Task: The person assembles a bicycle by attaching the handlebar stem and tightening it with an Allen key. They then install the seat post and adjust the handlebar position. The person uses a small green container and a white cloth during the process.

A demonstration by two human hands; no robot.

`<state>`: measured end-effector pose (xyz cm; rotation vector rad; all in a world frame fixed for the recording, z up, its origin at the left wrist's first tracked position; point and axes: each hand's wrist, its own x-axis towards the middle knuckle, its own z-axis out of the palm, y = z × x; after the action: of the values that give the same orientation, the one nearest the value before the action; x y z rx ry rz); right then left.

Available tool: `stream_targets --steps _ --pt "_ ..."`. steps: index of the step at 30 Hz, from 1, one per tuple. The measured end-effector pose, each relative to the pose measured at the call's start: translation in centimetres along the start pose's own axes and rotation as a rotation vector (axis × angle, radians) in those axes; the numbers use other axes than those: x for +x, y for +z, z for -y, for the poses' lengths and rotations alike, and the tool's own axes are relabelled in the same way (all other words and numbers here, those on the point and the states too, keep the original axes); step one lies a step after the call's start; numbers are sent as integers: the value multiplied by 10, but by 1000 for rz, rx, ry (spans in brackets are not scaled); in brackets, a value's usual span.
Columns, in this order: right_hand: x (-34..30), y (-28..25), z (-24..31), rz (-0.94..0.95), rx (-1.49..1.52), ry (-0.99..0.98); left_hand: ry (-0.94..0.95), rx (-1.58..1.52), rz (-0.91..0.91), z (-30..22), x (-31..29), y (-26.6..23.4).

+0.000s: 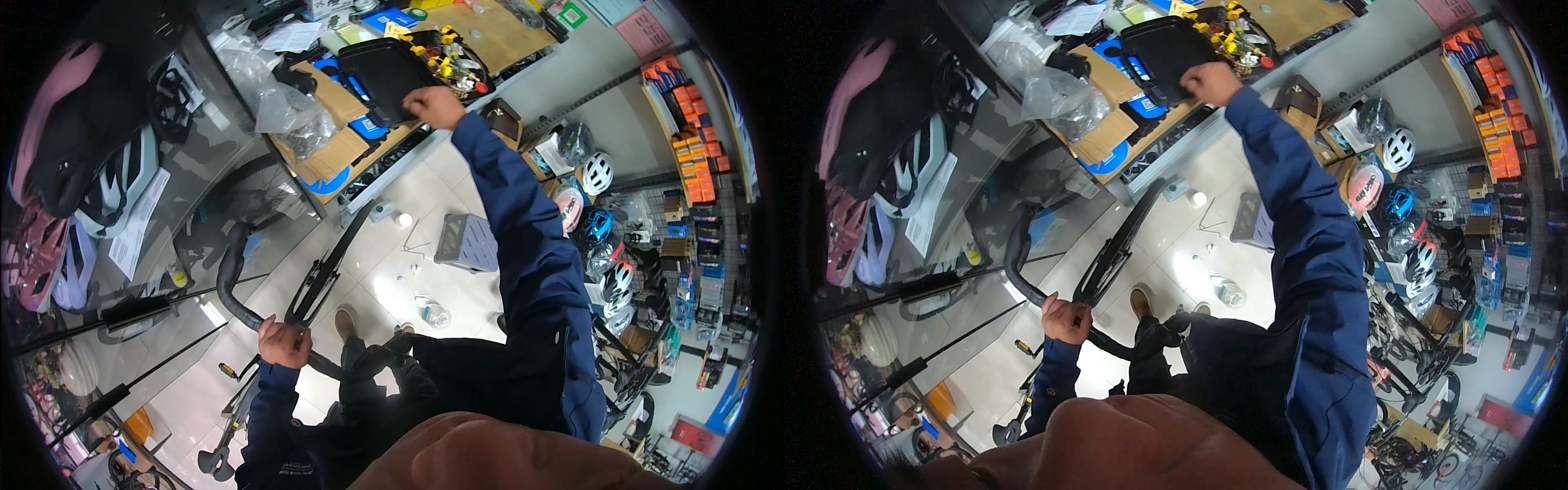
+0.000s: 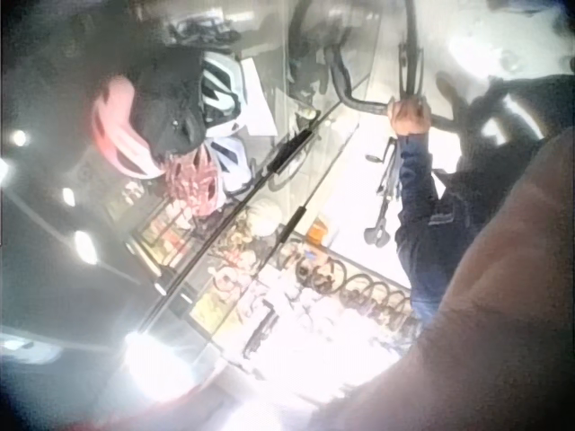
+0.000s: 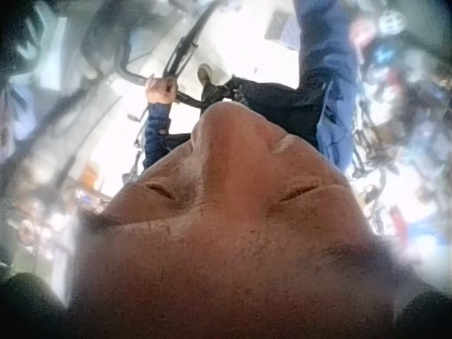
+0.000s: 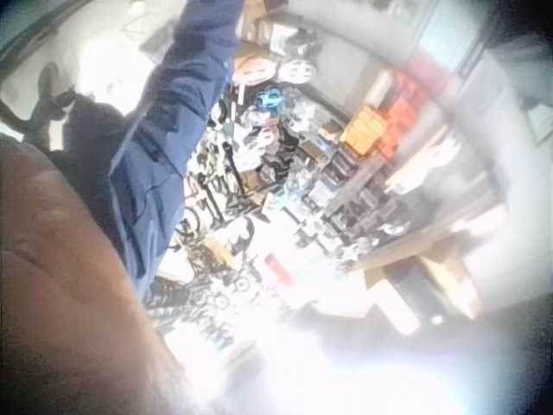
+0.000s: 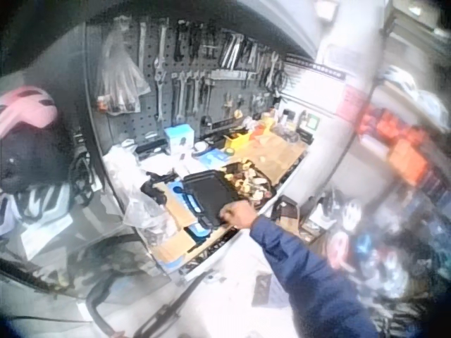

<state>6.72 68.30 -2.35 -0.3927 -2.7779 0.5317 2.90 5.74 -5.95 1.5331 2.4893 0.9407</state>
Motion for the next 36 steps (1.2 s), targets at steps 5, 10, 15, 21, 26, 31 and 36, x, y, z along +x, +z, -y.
stream_targets --steps 5,10,15,21,26,31,36 --pt "1 17 18 246 57 -40 16 14 -3 -2 1 1" --pt "-7 12 37 273 -114 -59 32 28 29 -4 2 -1" --pt "-25 3 54 -35 -223 -52 48 29 26 -4 3 -1" --pt "-30 -46 26 -222 -164 -59 55 65 32 -1 0 1" --pt "-36 -73 14 -292 62 107 52 66 50 1 -1 0" --pt "-37 -85 8 -264 253 269 44 60 49 -1 0 0" --pt "-37 -80 7 -307 263 221 48 38 26 -2 1 1"
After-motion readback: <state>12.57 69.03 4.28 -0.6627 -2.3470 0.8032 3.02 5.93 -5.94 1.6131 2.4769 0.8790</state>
